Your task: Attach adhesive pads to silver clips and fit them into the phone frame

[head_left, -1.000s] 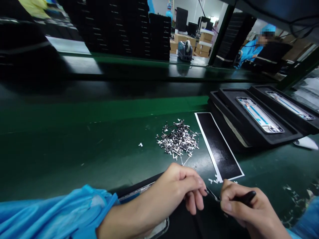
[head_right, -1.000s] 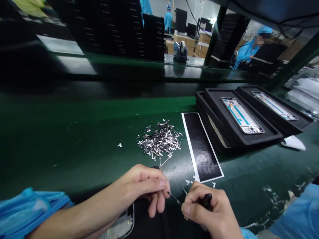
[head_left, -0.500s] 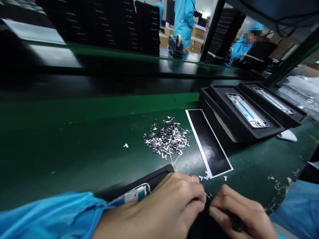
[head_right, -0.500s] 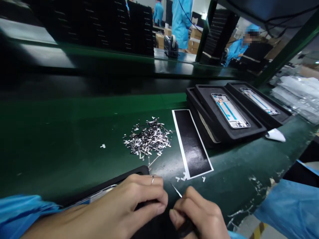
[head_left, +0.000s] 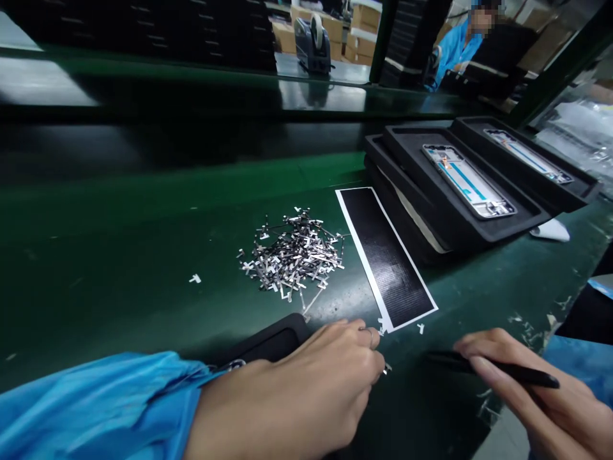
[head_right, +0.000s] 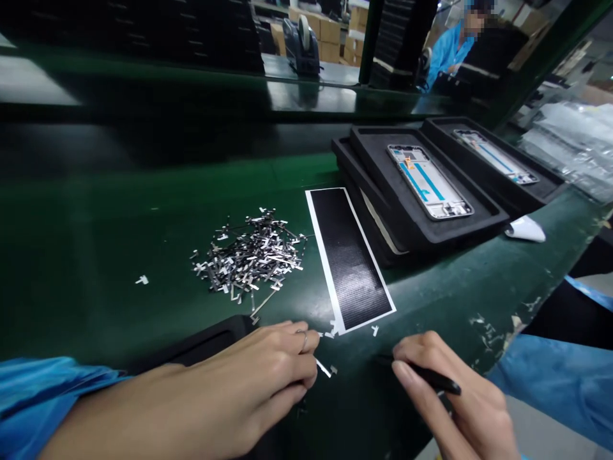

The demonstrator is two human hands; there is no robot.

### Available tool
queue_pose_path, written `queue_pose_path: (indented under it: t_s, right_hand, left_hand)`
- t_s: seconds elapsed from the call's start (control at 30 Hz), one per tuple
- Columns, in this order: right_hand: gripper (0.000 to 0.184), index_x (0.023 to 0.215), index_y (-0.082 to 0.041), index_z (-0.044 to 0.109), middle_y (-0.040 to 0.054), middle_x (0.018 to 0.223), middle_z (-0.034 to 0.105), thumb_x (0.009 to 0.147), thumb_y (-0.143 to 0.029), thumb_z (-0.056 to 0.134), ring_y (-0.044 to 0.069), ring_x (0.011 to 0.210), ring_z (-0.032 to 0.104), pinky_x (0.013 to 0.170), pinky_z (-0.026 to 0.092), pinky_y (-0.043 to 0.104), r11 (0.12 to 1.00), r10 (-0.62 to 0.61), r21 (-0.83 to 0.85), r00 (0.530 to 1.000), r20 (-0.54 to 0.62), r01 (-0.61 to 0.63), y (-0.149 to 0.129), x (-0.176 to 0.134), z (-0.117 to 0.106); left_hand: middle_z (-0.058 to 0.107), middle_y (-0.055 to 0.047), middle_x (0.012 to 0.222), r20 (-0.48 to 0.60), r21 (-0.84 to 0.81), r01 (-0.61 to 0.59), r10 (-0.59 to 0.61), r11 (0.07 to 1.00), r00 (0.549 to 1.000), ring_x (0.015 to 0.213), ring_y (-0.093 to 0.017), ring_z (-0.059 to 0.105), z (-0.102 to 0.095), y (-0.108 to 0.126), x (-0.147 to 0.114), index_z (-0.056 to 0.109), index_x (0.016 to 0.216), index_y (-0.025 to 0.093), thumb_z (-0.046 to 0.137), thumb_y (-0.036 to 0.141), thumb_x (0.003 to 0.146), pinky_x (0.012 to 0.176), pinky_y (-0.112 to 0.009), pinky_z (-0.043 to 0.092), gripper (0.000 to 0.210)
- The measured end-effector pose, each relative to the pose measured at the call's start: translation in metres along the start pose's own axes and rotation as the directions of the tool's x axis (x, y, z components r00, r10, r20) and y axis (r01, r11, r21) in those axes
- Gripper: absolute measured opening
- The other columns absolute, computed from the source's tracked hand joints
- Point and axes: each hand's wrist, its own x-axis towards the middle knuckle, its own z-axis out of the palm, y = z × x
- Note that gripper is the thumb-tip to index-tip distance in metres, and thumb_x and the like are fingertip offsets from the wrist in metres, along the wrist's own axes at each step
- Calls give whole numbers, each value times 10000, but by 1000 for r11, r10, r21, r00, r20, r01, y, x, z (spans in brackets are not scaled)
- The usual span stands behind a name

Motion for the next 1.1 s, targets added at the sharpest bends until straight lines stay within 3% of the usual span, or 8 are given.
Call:
queue_pose_path:
  t_s: [0.13, 0.23, 0.37, 0.43, 0.53, 0.87, 1.1]
  right_hand:
    - [261, 965, -322, 640, -24, 1008, 627, 706, -346, 626, 168, 894, 602, 755, 494, 200, 996, 24, -86, 993, 118, -14, 2, 2, 2]
    - [161, 880, -299, 661, -35, 922, 653, 730, -323, 605, 138, 824, 622, 711, 496, 157, 981, 192, -25, 981, 41, -191, -6, 10, 6]
    - [190, 807, -235, 664, 4, 849, 666, 673, -369, 657, 162, 809, 621, 675, 505, 177, 891, 433, 255, 871, -231, -375, -5, 23, 11]
    - [192, 784, -216, 663, 16, 830, 665, 657, -360, 676, 158, 791, 617, 633, 495, 171, 834, 518, 369, 813, -267, -410, 2, 27, 13]
    - [193, 789, -197, 666, 24, 811, 657, 654, -333, 688, 142, 735, 605, 580, 471, 173, 772, 591, 445, 771, -237, -455, 12, 26, 16]
    - [175, 779, -204, 659, -2, 766, 650, 634, -287, 710, 136, 701, 589, 565, 439, 212, 738, 619, 548, 717, -320, -393, 24, 24, 27]
    - [136, 724, -199, 659, -5, 735, 645, 634, -287, 710, 128, 667, 580, 548, 432, 212, 749, 610, 542, 715, -342, -380, 23, 26, 28]
  left_hand:
    - [522, -6, 1200, -19, 33, -70, 71, 997, 997, 1116, -190, 461, -5, 3, 3, 555, 968, 246, 464, 233, 848, 851, -314, 447, 151]
    - [506, -31, 1175, -59, 142, -123, 133, 982, 989, 1114, -198, 423, -12, 4, 19, 526, 973, 208, 479, 176, 820, 905, -335, 375, 164]
    - [529, -91, 1039, -24, 357, -273, 301, 893, 953, 955, -242, 466, -6, 3, 53, 511, 956, 137, 496, 75, 712, 868, -402, 339, 252]
    - [526, -116, 1052, -9, 441, -303, 342, 845, 940, 929, -244, 477, 3, 2, 68, 499, 1000, 121, 448, 55, 752, 841, -403, 342, 262]
    - [519, -131, 1064, 9, 468, -309, 345, 828, 939, 906, -245, 490, 13, 0, 78, 484, 1037, 118, 414, 64, 799, 789, -389, 358, 254]
    - [463, -131, 1136, 66, 481, -326, 338, 814, 939, 882, -263, 450, 11, 0, 82, 478, 1099, 96, 387, 32, 747, 756, -415, 344, 370]
    - [454, -130, 1132, 61, 491, -322, 336, 810, 940, 837, -251, 439, 13, -1, 84, 483, 1104, 95, 391, 28, 732, 709, -395, 342, 389]
